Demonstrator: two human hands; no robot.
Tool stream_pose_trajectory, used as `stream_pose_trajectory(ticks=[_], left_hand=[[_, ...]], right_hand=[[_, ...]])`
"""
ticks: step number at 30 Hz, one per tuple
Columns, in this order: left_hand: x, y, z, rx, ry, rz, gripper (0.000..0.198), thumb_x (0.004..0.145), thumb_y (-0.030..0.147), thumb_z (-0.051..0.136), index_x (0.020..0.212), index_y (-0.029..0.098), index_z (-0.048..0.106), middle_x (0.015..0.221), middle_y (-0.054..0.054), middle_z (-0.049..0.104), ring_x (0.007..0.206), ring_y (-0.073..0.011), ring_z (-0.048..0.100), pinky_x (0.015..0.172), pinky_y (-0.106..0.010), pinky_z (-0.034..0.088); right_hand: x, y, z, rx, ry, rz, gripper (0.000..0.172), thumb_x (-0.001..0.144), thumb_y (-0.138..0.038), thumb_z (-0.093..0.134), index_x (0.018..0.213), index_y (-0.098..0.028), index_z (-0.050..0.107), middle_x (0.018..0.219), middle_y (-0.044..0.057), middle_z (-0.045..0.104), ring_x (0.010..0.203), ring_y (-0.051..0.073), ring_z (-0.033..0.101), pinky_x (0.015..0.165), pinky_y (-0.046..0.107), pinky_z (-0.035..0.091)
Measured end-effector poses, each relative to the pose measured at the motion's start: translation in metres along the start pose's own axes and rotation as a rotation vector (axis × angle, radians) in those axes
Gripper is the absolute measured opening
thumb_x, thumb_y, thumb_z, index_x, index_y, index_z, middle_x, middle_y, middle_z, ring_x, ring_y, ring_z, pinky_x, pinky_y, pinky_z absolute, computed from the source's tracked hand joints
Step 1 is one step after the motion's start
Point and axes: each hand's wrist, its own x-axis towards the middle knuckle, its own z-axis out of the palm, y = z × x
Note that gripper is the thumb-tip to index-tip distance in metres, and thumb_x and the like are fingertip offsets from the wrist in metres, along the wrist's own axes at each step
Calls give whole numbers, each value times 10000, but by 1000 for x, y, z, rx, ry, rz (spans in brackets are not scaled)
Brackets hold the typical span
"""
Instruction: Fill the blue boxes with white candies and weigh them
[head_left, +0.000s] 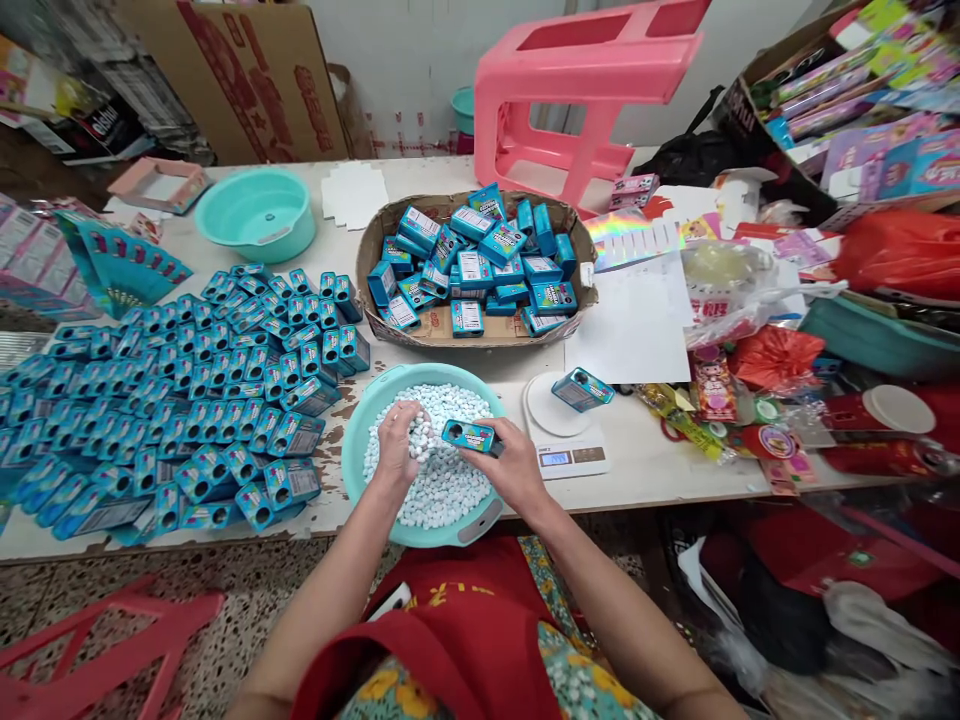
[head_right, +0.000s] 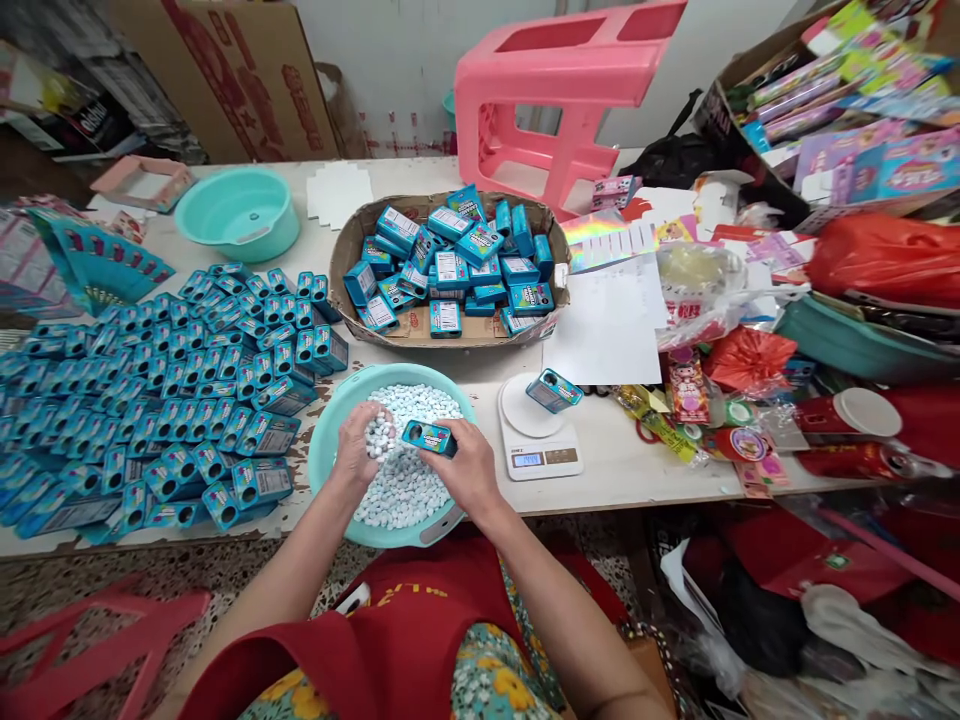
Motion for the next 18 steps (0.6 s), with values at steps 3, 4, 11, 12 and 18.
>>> stream_pose_trajectory(ticks=[3,4,11,12,18], left_hand=[[-10,20,13,-132,-60,75,171,724,334,606,742,173,552,726,-3,603,618,-130,588,597,-257,474],[-11,23,16,-151,-56,102,160,727,318,607,738,166,559,734,-10,613,659,-143,609,635,-268,488],[1,32,22,-219,83,145,220,711,313,668,727,159,512,656,21,586,567,-125,601,573,-251,481],[2,34,23,-218,97,129,233,706,318,677,732,159,508,646,26,581,546,-119,593,552,-240,471],[2,40,30,-207,48,139,277,747,367,654,678,161,483,560,48,507,488,-101,556,508,-219,437]], right_hand=[[0,-9,18,-113,-58,-49,306,693,-277,733,982,-235,642,959,49,673,937,253,601,824,380,445],[1,-11,23,-134,-78,-64,304,690,-267,733,979,-237,643,953,44,675,933,253,602,827,381,437],[5,-20,25,-89,-20,-84,332,691,-293,747,994,-230,625,975,34,665,954,238,599,838,361,418],[6,-20,24,-82,-30,-89,332,688,-291,750,990,-231,625,969,31,666,949,235,602,835,357,418],[12,-20,25,-89,-62,-88,343,665,-276,766,977,-234,630,956,28,662,941,236,603,819,350,429]])
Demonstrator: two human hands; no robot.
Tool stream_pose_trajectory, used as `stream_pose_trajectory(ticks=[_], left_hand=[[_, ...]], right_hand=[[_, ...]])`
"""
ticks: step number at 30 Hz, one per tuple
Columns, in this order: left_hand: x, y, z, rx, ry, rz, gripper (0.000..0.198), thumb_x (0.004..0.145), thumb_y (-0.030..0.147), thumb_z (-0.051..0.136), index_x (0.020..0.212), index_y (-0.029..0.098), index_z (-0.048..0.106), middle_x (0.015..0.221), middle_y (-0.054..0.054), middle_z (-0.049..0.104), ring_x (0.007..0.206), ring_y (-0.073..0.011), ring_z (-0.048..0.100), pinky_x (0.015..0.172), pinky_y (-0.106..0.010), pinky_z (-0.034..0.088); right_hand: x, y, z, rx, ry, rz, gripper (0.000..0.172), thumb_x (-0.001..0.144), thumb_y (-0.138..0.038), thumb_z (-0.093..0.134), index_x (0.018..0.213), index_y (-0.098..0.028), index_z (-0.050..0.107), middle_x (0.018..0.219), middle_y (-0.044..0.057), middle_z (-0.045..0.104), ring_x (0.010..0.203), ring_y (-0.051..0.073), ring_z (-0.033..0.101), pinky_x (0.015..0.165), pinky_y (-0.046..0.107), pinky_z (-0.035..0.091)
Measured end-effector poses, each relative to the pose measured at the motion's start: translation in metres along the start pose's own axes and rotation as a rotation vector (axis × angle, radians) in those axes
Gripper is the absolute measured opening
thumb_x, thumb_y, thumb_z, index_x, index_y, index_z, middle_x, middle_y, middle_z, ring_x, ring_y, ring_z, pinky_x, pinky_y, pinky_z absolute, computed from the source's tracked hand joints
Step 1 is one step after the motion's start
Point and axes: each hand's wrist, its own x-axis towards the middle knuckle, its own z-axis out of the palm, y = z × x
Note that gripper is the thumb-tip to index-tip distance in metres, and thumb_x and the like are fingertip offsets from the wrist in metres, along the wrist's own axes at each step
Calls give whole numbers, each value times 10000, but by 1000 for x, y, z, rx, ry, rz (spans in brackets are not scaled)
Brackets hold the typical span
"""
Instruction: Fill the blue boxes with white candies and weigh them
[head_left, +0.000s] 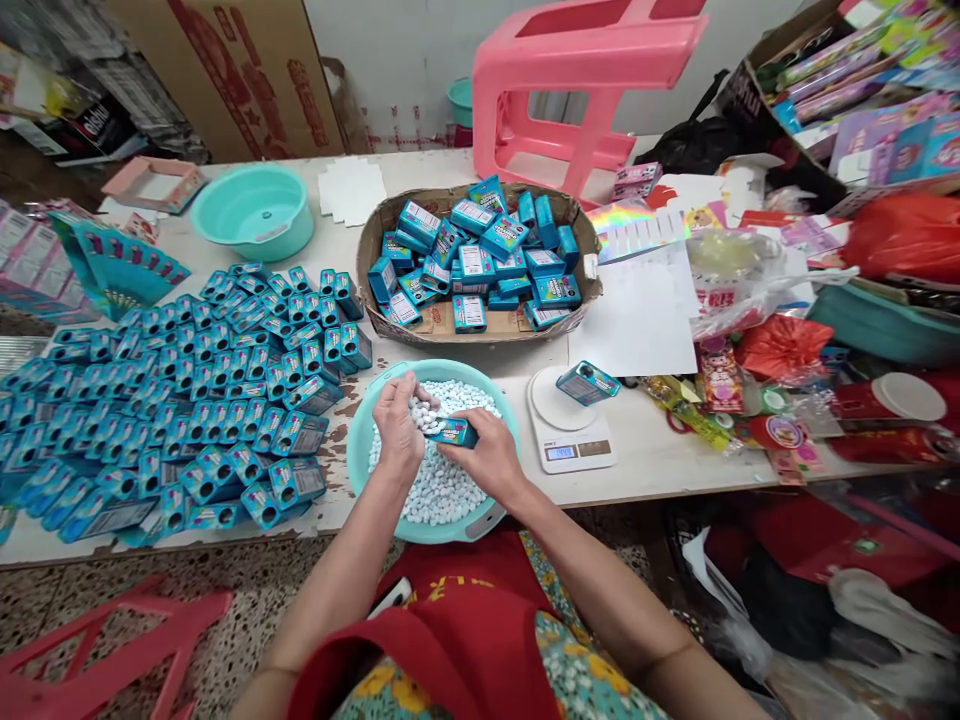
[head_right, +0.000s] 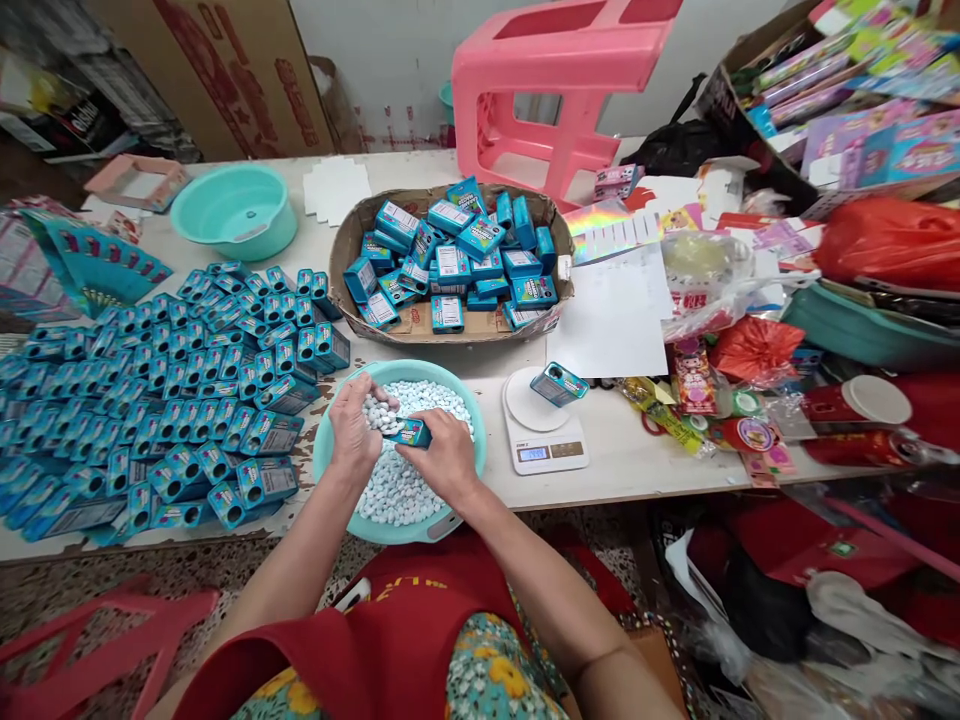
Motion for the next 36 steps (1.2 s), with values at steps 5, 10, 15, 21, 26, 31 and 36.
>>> stream_pose_trajectory(ticks=[5,10,15,21,26,31,36], left_hand=[[1,-2,2,41,11,23,351,759,405,644,590,161,457,527,40,485,488,-98,545,516,-223,432],[4,-3,3,16,7,41,369,768,404,640,562,160,455,526,43,452,468,-89,517,490,-223,416],[5,-4,2,51,17,26,401,765,444,633,550,170,433,495,45,430,439,-81,485,448,-211,384],[-5,1,2,79,-52,13,448,789,459,612,513,167,413,461,43,401,377,-61,407,373,-200,295],[-10,12,8,0,-53,57,466,809,469,591,515,169,389,442,47,382,348,-52,353,342,-196,221],[0,2,5,70,-36,25,481,781,458,629,491,161,387,422,50,368,339,-40,327,336,-184,193],[4,3,-2,23,-57,4,479,758,455,653,508,171,358,411,62,356,326,-42,313,325,-178,186]], right_hand=[[5,2,-2,36,-31,-23,354,656,-269,778,975,-224,633,935,23,662,918,225,608,807,341,433],[8,0,-2,32,13,-25,312,670,-251,762,952,-223,631,927,25,659,919,228,596,806,344,432],[6,1,3,52,3,-31,328,670,-269,768,965,-231,631,929,25,656,911,225,602,802,343,431],[4,3,0,111,9,-8,343,648,-243,787,958,-229,640,923,22,652,898,221,604,795,337,441],[1,-1,-4,249,35,-25,349,672,-248,768,995,-240,634,955,18,645,920,206,597,822,329,448],[1,8,11,307,43,38,312,643,-221,770,934,-228,658,904,9,645,868,196,600,798,323,457],[-4,12,12,343,94,55,347,640,-253,773,965,-227,656,929,8,641,890,186,599,814,311,458]])
